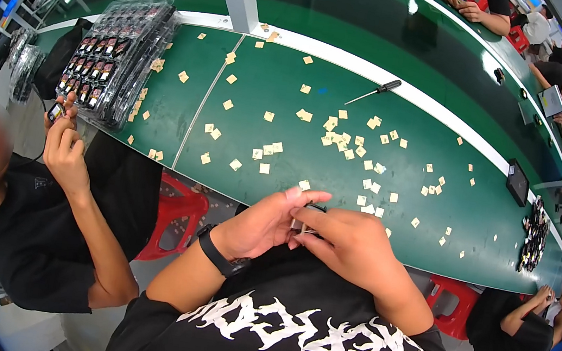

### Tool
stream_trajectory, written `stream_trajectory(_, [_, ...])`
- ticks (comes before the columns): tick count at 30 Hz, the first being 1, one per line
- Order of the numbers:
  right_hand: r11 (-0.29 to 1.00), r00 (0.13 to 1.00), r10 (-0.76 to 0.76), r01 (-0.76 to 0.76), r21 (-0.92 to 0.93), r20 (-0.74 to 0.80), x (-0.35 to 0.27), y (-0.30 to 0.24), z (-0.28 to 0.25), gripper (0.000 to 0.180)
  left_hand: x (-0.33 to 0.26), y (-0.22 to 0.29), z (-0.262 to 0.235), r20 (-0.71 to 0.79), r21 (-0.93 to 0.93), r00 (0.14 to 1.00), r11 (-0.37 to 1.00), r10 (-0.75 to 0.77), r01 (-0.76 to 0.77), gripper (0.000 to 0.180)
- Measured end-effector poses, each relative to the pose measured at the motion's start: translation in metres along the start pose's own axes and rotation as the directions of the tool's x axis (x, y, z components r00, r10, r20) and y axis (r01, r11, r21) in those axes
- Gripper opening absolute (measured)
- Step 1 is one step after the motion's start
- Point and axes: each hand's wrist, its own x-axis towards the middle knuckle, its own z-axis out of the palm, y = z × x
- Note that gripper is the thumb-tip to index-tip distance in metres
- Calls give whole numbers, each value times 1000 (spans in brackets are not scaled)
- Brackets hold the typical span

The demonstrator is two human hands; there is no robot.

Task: Assembling small electronic components at a factory workbench using a screwdriver.

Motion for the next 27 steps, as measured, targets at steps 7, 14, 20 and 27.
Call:
stream_trajectory(7, [998, 999, 49, -50, 47, 4, -2, 10, 4, 15, 4, -6, -4, 32, 19, 998, 998, -57, 57, 91])
stream_trajectory(14, [959, 969, 247, -240, 150, -29, -7, 19, -4, 21, 3, -6, -7, 58, 37, 997, 998, -51, 48, 65])
stream_trajectory(20, [972, 983, 174, -163, 172, -50, -5, 15, -1, 22, 4, -4, -3, 86, 131, 993, 989, -78, 66, 71])
stream_trajectory(27, [868, 955, 294, -281, 409, 31, -6, 18, -1, 22, 1, -11, -4, -72, 342, 997, 939, 3, 22, 68])
